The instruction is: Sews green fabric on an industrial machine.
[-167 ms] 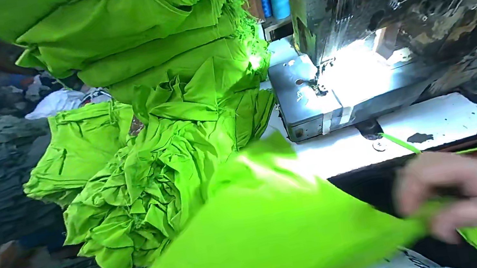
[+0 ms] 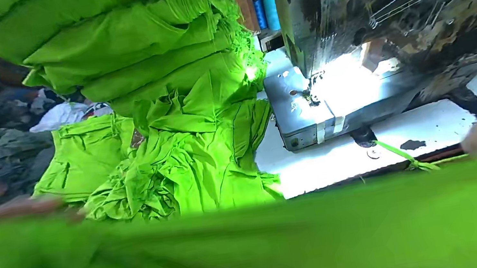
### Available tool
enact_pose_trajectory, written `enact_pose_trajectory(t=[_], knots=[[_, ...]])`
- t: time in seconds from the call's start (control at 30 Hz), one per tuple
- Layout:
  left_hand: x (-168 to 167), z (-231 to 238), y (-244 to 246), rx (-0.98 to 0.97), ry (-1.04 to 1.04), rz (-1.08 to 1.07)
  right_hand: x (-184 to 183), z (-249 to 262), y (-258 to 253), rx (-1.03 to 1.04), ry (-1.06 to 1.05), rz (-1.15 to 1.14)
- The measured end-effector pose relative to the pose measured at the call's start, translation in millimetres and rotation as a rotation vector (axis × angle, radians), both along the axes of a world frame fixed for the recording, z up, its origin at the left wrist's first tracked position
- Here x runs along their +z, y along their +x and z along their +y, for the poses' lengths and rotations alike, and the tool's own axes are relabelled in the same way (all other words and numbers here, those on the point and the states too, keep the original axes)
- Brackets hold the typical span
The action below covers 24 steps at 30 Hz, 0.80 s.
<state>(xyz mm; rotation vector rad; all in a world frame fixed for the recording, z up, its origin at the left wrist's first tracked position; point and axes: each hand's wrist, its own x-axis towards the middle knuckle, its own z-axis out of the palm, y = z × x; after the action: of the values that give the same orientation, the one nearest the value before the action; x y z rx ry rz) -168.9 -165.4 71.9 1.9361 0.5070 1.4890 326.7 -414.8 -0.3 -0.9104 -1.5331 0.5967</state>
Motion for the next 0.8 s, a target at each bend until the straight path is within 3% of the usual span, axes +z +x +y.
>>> enact_pose_trajectory(t=[0.03,0.1,0.13,0.2,0.27,0.3,0.4,0.47,0.53,0.6,0.67,0.8], knots=[[14,5,46,0.159,0.063,0.015,-1,13,0,-0.173,-0.021,-0.019],[34,21,122,0.449,0.151,0.297,-7,43,-8,-0.497,-0.068,-0.050],[35,23,148,0.484,0.156,0.458,-13,56,-13,-0.576,-0.090,-0.065],[10,3,195,0.332,0.162,0.635,-24,73,-24,-0.581,-0.123,-0.054],[-33,-48,235,-0.043,0.029,0.765,-30,79,-42,-0.485,-0.183,0.042],[-53,-75,251,-0.142,0.004,0.828,-30,79,-52,-0.421,-0.227,0.105],[-116,-104,277,-0.051,0.140,0.638,-25,80,-74,-0.287,-0.298,0.185],[-135,-101,276,-0.030,0.176,0.455,-20,84,-77,-0.282,-0.279,0.180],[-136,-103,266,-0.136,0.055,0.344,-20,85,-74,-0.273,-0.230,0.250],[-131,-106,256,-0.227,-0.192,0.254,-31,77,-66,-0.211,-0.181,0.311],[-124,-104,249,-0.245,-0.380,0.158,-47,64,-68,-0.240,-0.141,0.212],[-119,-103,252,-0.318,-0.422,0.056,-77,55,-92,-0.315,-0.078,-0.006]])
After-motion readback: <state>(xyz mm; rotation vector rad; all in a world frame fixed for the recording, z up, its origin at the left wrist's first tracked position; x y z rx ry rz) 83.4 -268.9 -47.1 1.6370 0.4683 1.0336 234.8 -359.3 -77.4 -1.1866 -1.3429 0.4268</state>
